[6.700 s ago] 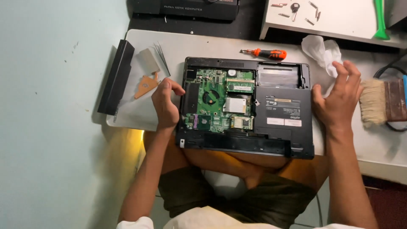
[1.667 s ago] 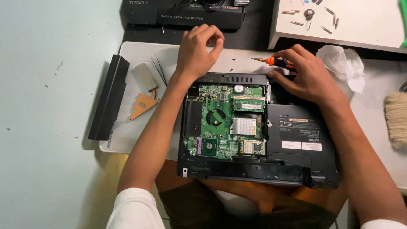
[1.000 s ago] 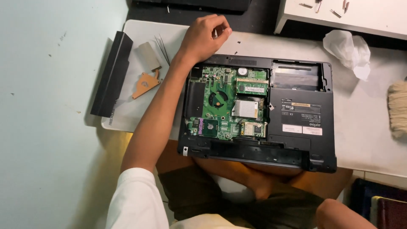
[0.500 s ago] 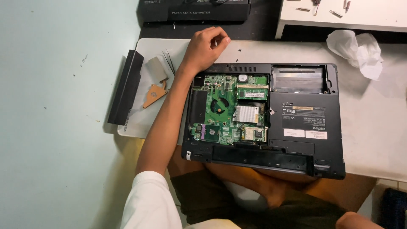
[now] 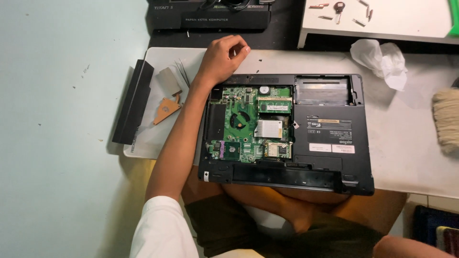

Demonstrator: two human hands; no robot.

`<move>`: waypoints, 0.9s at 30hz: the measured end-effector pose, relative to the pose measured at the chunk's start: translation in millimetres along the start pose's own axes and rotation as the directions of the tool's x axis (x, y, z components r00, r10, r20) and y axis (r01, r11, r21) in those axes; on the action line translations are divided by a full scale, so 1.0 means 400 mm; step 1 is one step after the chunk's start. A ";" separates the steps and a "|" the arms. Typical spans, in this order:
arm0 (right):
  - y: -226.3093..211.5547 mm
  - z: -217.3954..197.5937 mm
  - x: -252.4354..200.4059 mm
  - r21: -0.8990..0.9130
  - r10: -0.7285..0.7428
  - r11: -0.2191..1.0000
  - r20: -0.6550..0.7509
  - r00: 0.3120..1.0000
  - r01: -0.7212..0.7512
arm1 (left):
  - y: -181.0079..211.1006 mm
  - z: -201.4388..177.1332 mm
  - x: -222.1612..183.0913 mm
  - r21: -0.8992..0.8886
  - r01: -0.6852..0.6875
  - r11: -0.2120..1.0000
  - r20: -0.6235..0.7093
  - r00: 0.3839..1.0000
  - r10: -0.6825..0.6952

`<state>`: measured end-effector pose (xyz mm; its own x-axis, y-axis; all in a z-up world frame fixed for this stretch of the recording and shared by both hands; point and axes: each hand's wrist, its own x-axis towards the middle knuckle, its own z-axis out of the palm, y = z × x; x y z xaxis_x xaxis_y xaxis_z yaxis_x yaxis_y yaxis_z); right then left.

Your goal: Disassembling internal laptop components using a screwdriver and cleaning with a brush.

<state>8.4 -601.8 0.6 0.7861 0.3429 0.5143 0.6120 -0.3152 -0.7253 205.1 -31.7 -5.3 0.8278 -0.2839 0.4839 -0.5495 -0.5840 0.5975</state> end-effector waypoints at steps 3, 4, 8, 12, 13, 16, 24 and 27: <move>-0.077 0.044 0.132 -0.005 0.007 1.000 0.016 1.000 -0.007 | 0.003 -0.001 0.000 0.006 0.012 1.000 0.016 1.000 -0.012; -0.102 0.059 0.174 -0.005 0.009 1.000 0.020 1.000 -0.008 | 0.001 0.002 0.000 0.013 0.018 1.000 0.014 1.000 -0.018; -0.225 0.257 0.522 -0.156 -0.003 0.988 0.093 0.996 0.017 | 0.001 -0.001 0.001 0.022 0.030 0.999 0.030 0.999 -0.031; -0.037 0.404 0.621 -0.178 0.295 0.948 0.194 0.936 -0.263 | -0.002 -0.008 0.008 0.034 0.039 0.999 0.051 0.998 -0.041; 0.011 0.430 0.608 -0.186 0.276 0.952 0.180 0.944 -0.243 | -0.013 -0.009 0.006 0.003 0.033 0.999 0.073 0.997 -0.033; 0.095 0.432 0.579 -0.336 0.293 0.914 0.157 0.943 -0.228 | -0.031 -0.012 0.022 -0.037 0.020 0.999 0.092 0.996 -0.017; 0.080 0.418 0.550 -0.378 0.335 0.887 0.135 0.933 -0.264 | -0.010 -0.011 0.007 -0.054 0.024 0.998 0.107 0.994 -0.018; 0.085 0.417 0.543 -0.367 0.357 0.886 0.148 0.922 -0.284 | -0.017 -0.008 0.000 0.016 -0.028 0.999 0.127 0.992 0.025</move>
<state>185.5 -390.1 11.4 0.9307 0.3344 0.1481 0.3508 -0.7014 -0.6204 208.5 -25.2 -7.6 0.8212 -0.3928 0.4139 -0.5703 -0.5879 0.5737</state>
